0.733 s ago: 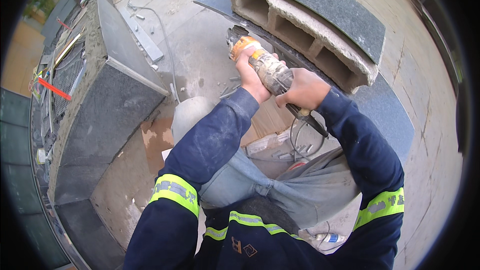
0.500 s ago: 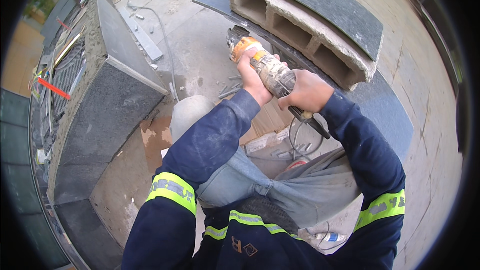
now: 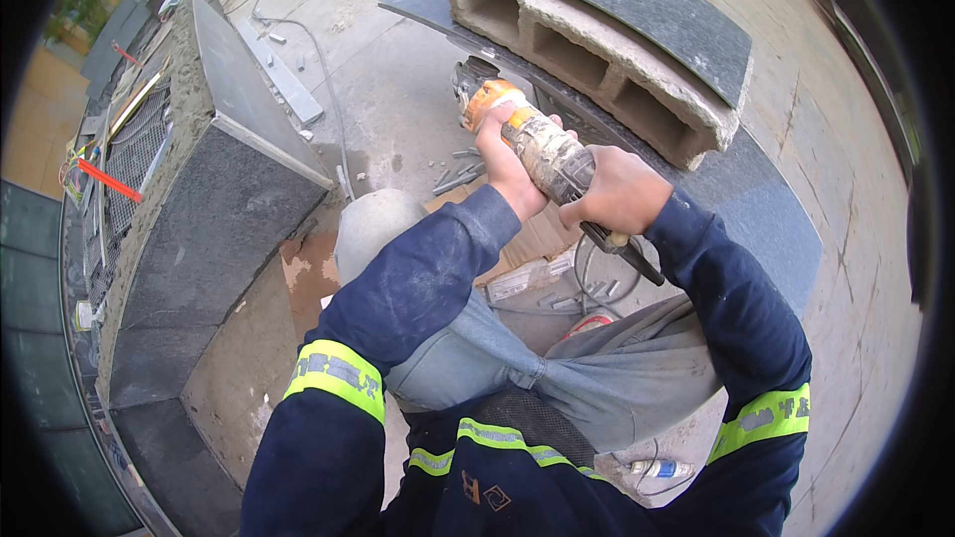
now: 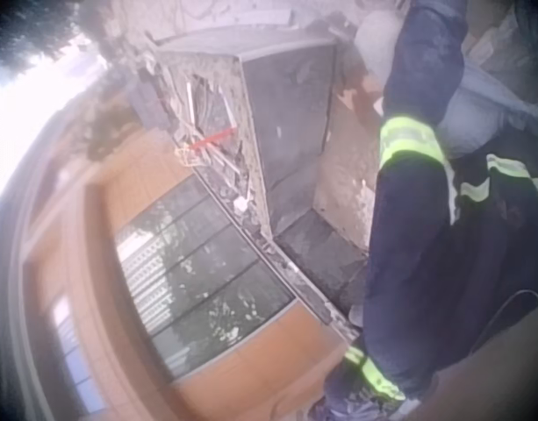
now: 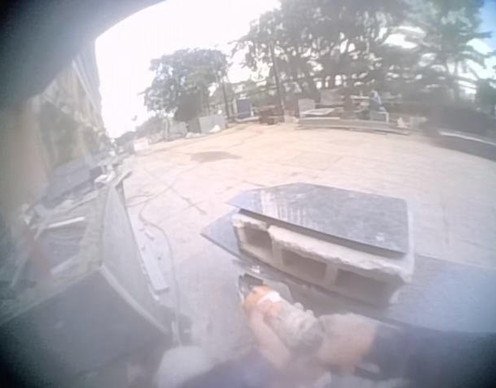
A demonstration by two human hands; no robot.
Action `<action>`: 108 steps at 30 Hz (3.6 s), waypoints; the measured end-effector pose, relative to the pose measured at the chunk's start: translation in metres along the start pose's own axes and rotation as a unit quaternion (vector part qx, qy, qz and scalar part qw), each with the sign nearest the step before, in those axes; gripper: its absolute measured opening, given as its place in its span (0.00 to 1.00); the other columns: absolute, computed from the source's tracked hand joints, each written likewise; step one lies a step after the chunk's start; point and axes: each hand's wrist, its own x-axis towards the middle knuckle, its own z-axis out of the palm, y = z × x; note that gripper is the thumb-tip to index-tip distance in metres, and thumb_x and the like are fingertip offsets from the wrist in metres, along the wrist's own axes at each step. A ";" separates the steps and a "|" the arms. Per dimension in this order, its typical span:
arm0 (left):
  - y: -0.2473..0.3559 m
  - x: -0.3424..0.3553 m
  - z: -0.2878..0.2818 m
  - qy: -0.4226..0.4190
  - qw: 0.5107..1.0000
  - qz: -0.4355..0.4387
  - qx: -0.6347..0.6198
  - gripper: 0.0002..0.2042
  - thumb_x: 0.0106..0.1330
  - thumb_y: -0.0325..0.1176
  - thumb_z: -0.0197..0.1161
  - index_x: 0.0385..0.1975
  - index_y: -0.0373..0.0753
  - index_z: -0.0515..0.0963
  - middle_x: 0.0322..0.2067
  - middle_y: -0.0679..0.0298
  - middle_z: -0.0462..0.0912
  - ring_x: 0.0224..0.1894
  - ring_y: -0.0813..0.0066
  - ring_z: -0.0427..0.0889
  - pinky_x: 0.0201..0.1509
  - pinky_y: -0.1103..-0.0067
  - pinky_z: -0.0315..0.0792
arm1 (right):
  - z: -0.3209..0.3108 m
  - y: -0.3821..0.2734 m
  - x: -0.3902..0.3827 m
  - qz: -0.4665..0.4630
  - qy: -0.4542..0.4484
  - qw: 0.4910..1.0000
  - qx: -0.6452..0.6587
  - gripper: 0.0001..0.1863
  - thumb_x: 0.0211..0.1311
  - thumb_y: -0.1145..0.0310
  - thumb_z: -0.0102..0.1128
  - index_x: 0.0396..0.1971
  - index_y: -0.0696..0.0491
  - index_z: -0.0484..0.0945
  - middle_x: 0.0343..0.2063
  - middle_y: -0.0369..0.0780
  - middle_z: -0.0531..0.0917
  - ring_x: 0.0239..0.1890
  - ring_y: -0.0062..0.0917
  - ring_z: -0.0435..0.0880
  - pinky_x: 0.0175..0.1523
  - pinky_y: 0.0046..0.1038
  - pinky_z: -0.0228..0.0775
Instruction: The person uses an angle grinder to cut a dark stone slab resting on a cinder block. The person holds the tool with both hands and moves it along the slab's edge to create a cut.
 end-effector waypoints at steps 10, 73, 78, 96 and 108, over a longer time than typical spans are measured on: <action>-0.003 -0.007 0.004 -0.008 1.000 0.000 -0.009 0.26 0.49 0.51 0.59 0.41 0.38 0.65 0.30 0.56 0.75 0.32 0.56 0.77 0.39 0.63 0.75 | 0.000 0.002 -0.006 -0.009 0.001 1.000 0.019 0.28 0.30 0.55 0.67 0.28 0.64 0.79 0.26 0.51 0.82 0.30 0.38 0.84 0.39 0.31 0.76; 0.005 0.002 0.002 0.008 1.000 0.000 0.003 0.26 0.49 0.53 0.57 0.40 0.39 0.66 0.32 0.57 0.74 0.35 0.57 0.76 0.40 0.63 0.74 | 0.000 0.004 0.012 -0.031 -0.011 0.999 0.008 0.27 0.31 0.55 0.67 0.25 0.66 0.79 0.24 0.52 0.81 0.29 0.39 0.83 0.37 0.32 0.75; 0.000 0.001 0.001 0.004 1.000 -0.007 -0.001 0.26 0.49 0.53 0.57 0.40 0.37 0.66 0.32 0.57 0.73 0.35 0.57 0.76 0.40 0.63 0.74 | 0.004 0.011 0.007 -0.033 -0.005 0.999 0.021 0.27 0.31 0.55 0.67 0.25 0.65 0.79 0.24 0.52 0.81 0.29 0.40 0.83 0.38 0.32 0.75; -0.011 -0.015 0.009 0.000 1.000 -0.005 -0.015 0.27 0.49 0.51 0.58 0.43 0.37 0.65 0.31 0.57 0.73 0.31 0.57 0.77 0.38 0.65 0.75 | 0.004 0.011 -0.012 -0.032 0.010 0.999 0.028 0.28 0.31 0.56 0.67 0.28 0.67 0.78 0.25 0.52 0.81 0.30 0.40 0.83 0.40 0.31 0.74; 0.000 0.003 0.002 0.001 1.000 0.013 -0.001 0.26 0.48 0.52 0.58 0.41 0.39 0.65 0.32 0.56 0.73 0.35 0.57 0.76 0.40 0.63 0.74 | 0.000 0.007 0.009 -0.013 -0.013 1.000 0.009 0.30 0.29 0.54 0.67 0.27 0.68 0.78 0.25 0.53 0.81 0.30 0.39 0.84 0.39 0.31 0.75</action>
